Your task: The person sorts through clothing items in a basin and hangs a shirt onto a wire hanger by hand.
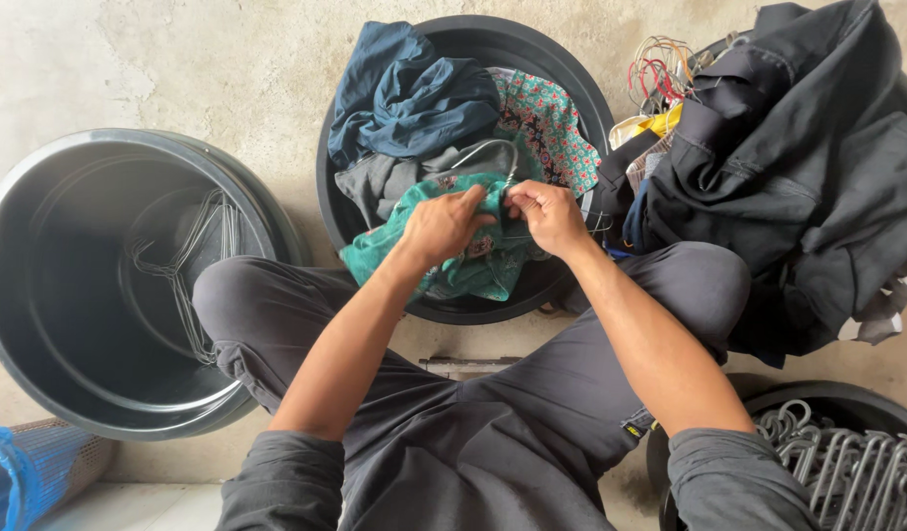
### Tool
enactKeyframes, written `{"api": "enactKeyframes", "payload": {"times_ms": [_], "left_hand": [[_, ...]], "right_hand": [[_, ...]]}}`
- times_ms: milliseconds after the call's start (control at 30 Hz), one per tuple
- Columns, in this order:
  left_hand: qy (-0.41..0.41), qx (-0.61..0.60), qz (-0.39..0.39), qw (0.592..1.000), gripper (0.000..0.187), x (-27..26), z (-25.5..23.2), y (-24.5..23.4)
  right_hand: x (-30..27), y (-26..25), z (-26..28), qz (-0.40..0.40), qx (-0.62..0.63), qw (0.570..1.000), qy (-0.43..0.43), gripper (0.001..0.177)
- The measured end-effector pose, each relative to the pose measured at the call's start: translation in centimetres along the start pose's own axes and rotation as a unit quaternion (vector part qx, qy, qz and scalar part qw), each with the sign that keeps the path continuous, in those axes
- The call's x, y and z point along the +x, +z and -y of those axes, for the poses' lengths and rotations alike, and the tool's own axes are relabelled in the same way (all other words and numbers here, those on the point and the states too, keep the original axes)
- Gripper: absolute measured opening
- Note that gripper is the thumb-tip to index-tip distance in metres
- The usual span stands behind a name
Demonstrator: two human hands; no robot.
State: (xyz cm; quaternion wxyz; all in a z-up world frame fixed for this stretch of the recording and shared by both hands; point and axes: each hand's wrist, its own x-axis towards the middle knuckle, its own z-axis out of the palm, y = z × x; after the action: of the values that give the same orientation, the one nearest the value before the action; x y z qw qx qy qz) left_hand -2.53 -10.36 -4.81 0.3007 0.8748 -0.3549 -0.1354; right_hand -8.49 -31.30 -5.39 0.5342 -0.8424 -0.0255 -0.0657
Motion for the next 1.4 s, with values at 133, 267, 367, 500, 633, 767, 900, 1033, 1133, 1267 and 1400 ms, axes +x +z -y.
{"api": "enactKeyframes", "payload": {"times_ms": [133, 267, 367, 500, 633, 767, 900, 1033, 1133, 1267, 1400], "left_hand": [[-0.083, -0.038, -0.017, 0.996, 0.034, 0.6, 4.3, 0.8], [-0.129, -0.071, -0.082, 0.986, 0.035, 0.9, 7.9, -1.0], [-0.161, -0.074, -0.082, 0.981, 0.035, 1.4, 9.5, -1.5], [-0.170, -0.108, -0.096, 0.975, 0.035, 1.3, 10.5, -0.6], [-0.188, -0.089, -0.101, 0.973, 0.036, 1.2, 11.1, 0.6], [-0.190, -0.099, -0.108, 0.971, 0.036, 0.6, 12.0, 1.0], [-0.234, -0.141, -0.116, 0.955, 0.034, 0.1, 11.4, 1.0], [-0.242, -0.091, -0.112, 0.959, 0.032, -0.5, 10.8, 1.6], [-0.238, -0.086, -0.111, 0.961, 0.030, -0.8, 10.8, 2.3], [-0.225, -0.093, -0.104, 0.964, 0.029, -1.4, 10.8, 2.7], [-0.200, -0.054, -0.089, 0.974, 0.032, -1.7, 10.1, 2.7]], "right_hand": [[0.2, -0.7, 3.1, -0.150, -0.170, 0.955, -0.193, 0.008], [-0.5, 1.0, 1.9, 0.033, -0.088, 0.995, -0.028, 0.012], [-1.3, 5.1, 0.0, 0.120, -0.163, 0.976, 0.078, 0.025], [-1.1, 10.4, -1.8, -0.001, -0.214, 0.969, 0.122, 0.035], [-1.5, 12.7, -3.9, -0.135, -0.151, 0.975, 0.095, 0.018], [-2.1, 11.9, -5.6, -0.090, -0.110, 0.988, 0.064, 0.018], [-1.8, 11.6, -7.0, -0.110, -0.057, 0.990, 0.066, 0.019], [-2.8, 12.6, -9.6, -0.094, -0.040, 0.972, 0.214, 0.023], [-3.3, 12.7, -11.9, -0.135, 0.050, 0.961, 0.237, 0.024], [-1.6, 12.1, -13.5, -0.211, -0.037, 0.934, 0.286, 0.043], [-0.2, 10.7, -12.9, -0.167, 0.005, 0.925, 0.340, 0.054]]}}
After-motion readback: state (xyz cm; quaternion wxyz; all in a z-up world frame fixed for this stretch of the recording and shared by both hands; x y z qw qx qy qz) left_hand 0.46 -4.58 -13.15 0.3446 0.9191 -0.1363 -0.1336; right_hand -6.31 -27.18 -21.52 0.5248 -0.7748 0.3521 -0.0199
